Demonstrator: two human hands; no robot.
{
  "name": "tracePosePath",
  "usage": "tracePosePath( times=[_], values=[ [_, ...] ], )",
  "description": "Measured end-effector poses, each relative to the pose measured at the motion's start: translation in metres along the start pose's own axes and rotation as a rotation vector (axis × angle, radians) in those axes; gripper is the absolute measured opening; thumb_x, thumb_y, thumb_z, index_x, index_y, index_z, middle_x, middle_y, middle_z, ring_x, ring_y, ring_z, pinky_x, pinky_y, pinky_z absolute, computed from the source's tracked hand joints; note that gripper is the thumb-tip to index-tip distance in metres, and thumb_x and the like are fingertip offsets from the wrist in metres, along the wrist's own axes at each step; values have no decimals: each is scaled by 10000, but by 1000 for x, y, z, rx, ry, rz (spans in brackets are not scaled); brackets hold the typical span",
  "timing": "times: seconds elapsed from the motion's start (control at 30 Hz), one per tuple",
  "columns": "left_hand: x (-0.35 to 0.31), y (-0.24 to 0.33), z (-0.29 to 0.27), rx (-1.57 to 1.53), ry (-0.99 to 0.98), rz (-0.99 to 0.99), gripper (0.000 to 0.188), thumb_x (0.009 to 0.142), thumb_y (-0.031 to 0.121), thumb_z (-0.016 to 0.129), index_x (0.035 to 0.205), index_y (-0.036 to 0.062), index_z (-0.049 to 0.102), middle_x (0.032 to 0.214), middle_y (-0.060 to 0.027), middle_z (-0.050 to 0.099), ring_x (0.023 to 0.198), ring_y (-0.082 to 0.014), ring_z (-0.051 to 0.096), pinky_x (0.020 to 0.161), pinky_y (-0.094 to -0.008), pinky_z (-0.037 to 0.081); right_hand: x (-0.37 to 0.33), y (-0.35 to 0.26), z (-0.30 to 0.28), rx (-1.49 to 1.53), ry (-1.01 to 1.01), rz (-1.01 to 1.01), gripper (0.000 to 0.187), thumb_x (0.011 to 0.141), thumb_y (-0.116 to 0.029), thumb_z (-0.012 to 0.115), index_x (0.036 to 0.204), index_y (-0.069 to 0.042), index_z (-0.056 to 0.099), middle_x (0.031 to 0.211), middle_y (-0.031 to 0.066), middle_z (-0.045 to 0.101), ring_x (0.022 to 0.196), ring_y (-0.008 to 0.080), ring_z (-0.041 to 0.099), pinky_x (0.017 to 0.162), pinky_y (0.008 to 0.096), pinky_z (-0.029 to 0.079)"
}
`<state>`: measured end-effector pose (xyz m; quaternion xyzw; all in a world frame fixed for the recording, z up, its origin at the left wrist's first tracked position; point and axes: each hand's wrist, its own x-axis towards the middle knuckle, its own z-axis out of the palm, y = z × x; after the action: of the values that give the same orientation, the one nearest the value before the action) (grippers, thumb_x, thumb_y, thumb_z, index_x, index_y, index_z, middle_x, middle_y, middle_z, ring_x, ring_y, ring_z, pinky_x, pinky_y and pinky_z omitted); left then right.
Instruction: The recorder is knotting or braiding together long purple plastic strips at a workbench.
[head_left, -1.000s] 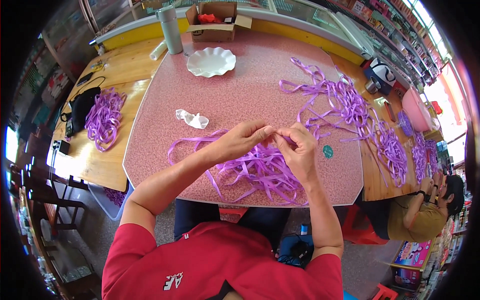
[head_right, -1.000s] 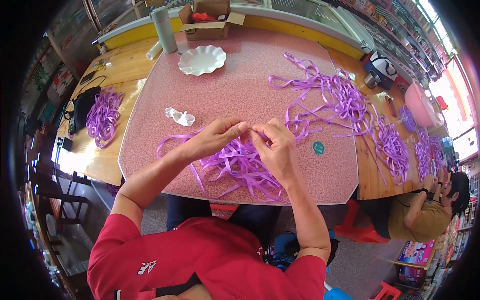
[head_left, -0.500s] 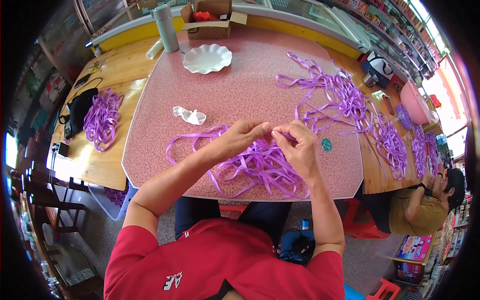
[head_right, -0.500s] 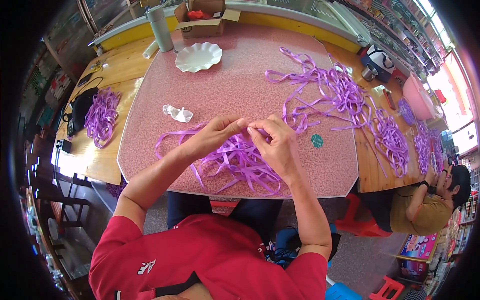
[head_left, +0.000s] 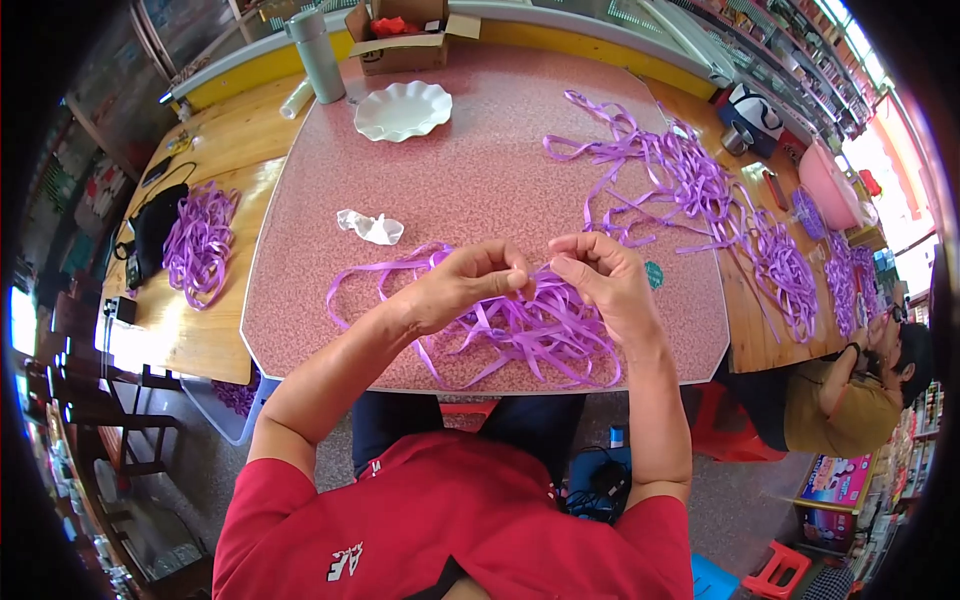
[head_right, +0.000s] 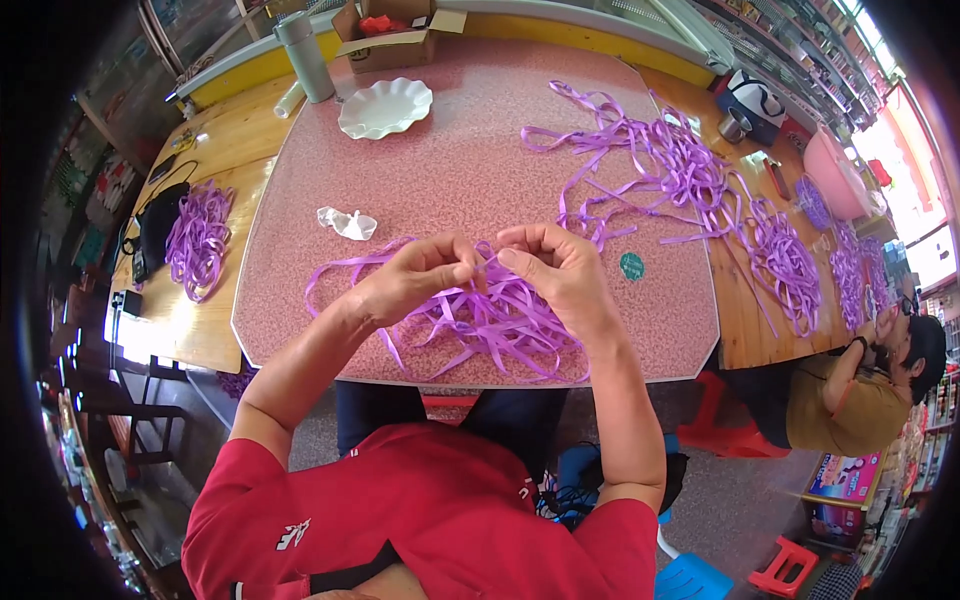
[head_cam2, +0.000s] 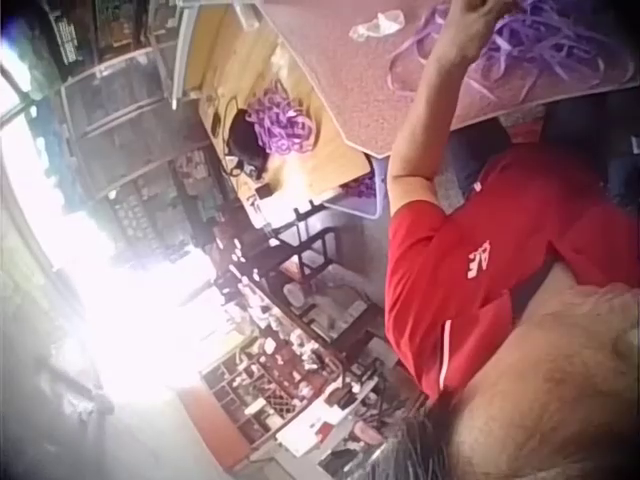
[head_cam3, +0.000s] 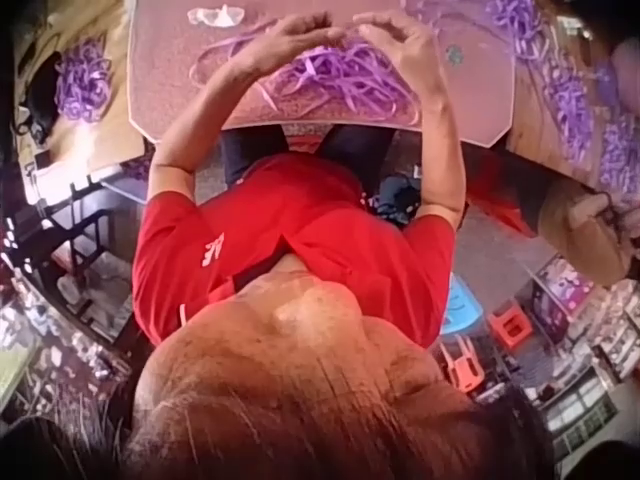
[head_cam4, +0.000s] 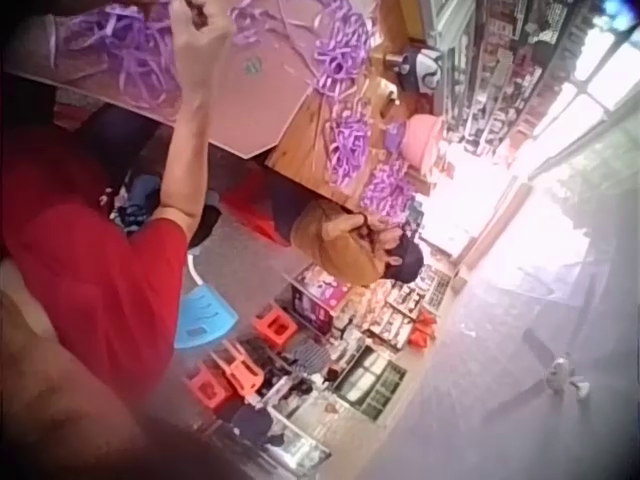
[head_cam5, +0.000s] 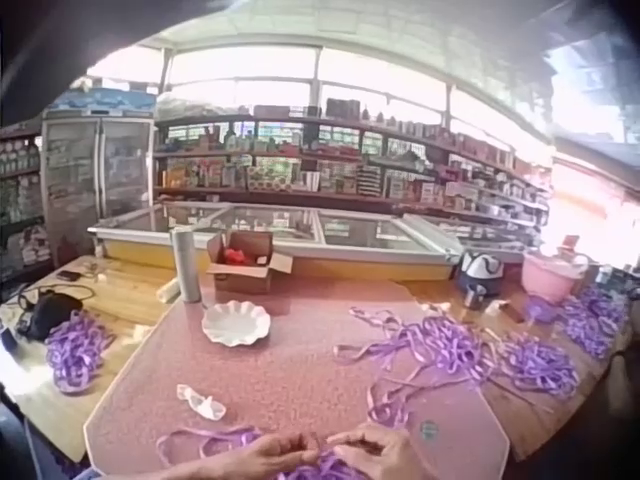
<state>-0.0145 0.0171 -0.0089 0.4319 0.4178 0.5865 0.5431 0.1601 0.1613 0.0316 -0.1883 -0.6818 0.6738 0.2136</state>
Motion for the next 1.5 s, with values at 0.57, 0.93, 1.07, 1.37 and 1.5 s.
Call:
tracePosePath(
  times=[0.57, 0.93, 1.07, 1.37, 1.5],
  values=[
    [16, 7, 19, 1251, 229, 854, 152, 811, 80, 700, 914, 64, 588, 961, -77, 622, 881, -283, 600, 760, -375, 482, -8, 29, 14, -65, 127, -32, 178, 942, -203, 701, 861, -45, 716, 665, -90, 540, 569, -15, 390, 499, 183, 278],
    [10, -8, 27, 1010, 436, 684, 186, 874, 99, 708, 963, 48, 553, 1048, -109, 603, 982, -268, 593, 867, -383, 466, -6, 41, 35, 321, 222, -3, 81, 940, -146, 671, 945, -72, 704, 680, -72, 565, 526, -8, 412, 456, 167, 279],
    [9, -18, 33, 313, 386, 396, 119, 999, 176, 587, 1004, 61, 556, 1056, -64, 600, 995, -174, 574, 915, -351, 449, -8, 36, 47, 455, 277, 4, 52, 936, -108, 652, 973, -96, 687, 703, -81, 564, 535, -14, 407, 467, 157, 280],
    [13, -9, 20, -475, 164, 41, 246, 1029, 271, 543, 1092, 39, 592, 1056, -52, 634, 999, -155, 609, 913, -330, 489, 0, 34, 37, -529, 337, -868, 161, 826, 31, 702, 962, -42, 655, 890, 54, 637, 672, 150, 601, 544, 276, 481],
    [10, -8, 21, -418, 245, 22, 254, 1029, 256, 544, 1098, 20, 608, 1061, -65, 652, 971, -154, 633, 896, -324, 512, 2, 33, 29, -784, 331, -1026, 255, 775, 20, 740, 1005, -70, 677, 873, 58, 627, 730, 224, 646, 581, 332, 530]
  ],
)
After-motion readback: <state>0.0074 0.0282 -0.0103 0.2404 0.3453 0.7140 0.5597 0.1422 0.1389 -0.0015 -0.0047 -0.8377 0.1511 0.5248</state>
